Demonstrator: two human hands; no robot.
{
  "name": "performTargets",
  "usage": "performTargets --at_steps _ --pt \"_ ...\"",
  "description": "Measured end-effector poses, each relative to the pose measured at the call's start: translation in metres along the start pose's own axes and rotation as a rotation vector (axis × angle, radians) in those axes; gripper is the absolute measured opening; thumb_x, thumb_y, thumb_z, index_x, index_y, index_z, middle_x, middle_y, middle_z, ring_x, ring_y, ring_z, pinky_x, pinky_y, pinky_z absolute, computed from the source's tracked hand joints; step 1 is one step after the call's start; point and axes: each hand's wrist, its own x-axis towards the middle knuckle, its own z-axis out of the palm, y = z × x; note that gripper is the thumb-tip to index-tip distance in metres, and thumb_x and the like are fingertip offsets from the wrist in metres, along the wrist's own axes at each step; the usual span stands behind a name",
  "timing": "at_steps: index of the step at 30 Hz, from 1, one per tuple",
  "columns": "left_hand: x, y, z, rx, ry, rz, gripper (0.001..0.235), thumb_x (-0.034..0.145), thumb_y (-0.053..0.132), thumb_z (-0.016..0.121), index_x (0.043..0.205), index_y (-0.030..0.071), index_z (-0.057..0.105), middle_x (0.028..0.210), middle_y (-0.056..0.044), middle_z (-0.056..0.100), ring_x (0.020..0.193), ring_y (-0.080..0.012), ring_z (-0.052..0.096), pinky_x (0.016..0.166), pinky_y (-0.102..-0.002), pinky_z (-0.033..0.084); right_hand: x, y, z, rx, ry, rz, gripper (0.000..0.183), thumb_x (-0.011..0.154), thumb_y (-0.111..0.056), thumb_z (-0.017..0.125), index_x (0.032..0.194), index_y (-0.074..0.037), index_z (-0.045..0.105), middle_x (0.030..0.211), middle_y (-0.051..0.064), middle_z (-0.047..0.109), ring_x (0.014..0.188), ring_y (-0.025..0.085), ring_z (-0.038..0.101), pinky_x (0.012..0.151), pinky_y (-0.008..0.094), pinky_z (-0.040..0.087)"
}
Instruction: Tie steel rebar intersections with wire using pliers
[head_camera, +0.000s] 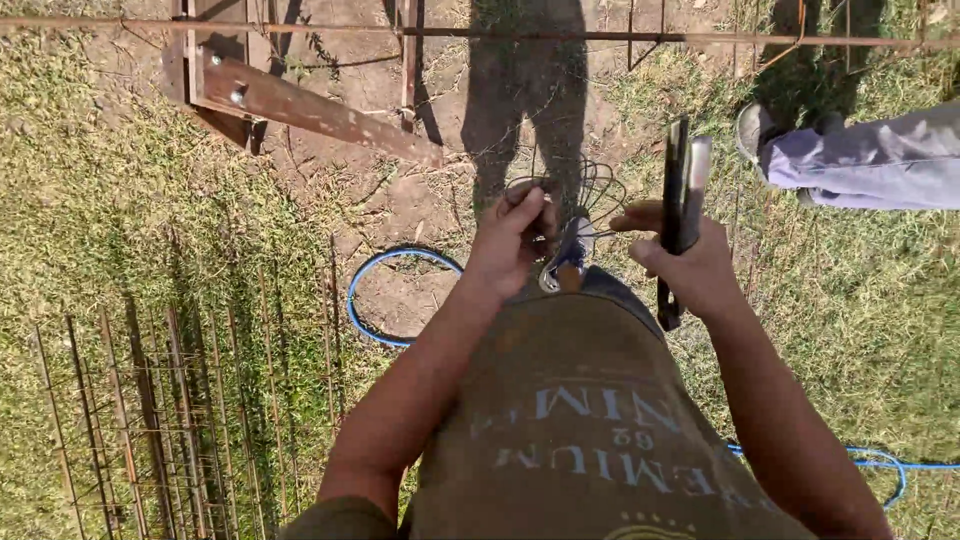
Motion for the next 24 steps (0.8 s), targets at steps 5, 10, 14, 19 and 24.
performTargets --at_steps 5,10,14,19,24 --pt "-0.013 -0.003 -0.006 -0.156 -0.120 0.100 0.018 0.101 0.027 0.064 0.105 0.010 0.066 0.081 -0.005 0.065 0.060 -0.0179 0.058 0.053 -0.036 0.052 -0.005 -0.008 0.038 -0.071 -0.061 0.009 0.021 0.092 -0.015 0.061 0.092 -0.009 0.082 0.064 0.000 0.058 0.060 0.013 0.049 0.053 0.028 0.040" --pt "-0.019 0.000 -0.025 -0.270 -0.496 0.010 0.032 0.104 0.023 0.067 0.128 0.002 0.062 0.104 -0.015 0.070 0.097 -0.0343 0.071 0.077 -0.048 0.062 -0.013 0.031 0.037 0.597 0.033 -0.205 0.013 0.113 -0.016 0.052 0.103 -0.010 0.056 0.085 0.007 0.052 0.077 0.017 0.052 0.068 0.031 0.044" --pt "-0.015 0.003 -0.044 -0.122 -0.577 0.006 0.037 0.097 0.021 0.074 0.127 0.001 0.064 0.107 -0.017 0.072 0.099 -0.0352 0.072 0.076 -0.045 0.063 -0.018 0.026 0.030 0.564 0.015 -0.257 0.022 0.118 -0.023 0.048 0.100 -0.013 0.055 0.078 0.000 0.048 0.067 0.010 0.047 0.075 0.033 0.051" --pt "-0.046 0.039 -0.022 0.631 -0.632 0.208 0.102 0.068 0.041 0.088 0.156 0.023 0.038 0.137 -0.014 0.060 0.120 -0.0271 0.066 0.105 -0.041 0.053 -0.018 0.032 0.033 0.145 -0.064 -0.259 0.020 0.111 -0.019 0.053 0.098 -0.003 0.053 0.074 0.009 0.053 0.067 0.020 0.053 0.068 0.033 0.045" --pt "-0.065 0.053 0.001 1.386 -0.486 0.274 0.106 0.051 0.077 0.066 0.143 0.027 0.050 0.134 -0.003 0.070 0.124 -0.0240 0.068 0.099 -0.038 0.050 -0.021 0.027 0.051 0.181 0.010 -0.257 0.018 0.115 -0.010 0.046 0.099 -0.003 0.050 0.073 0.009 0.047 0.066 0.020 0.050 0.067 0.033 0.044"
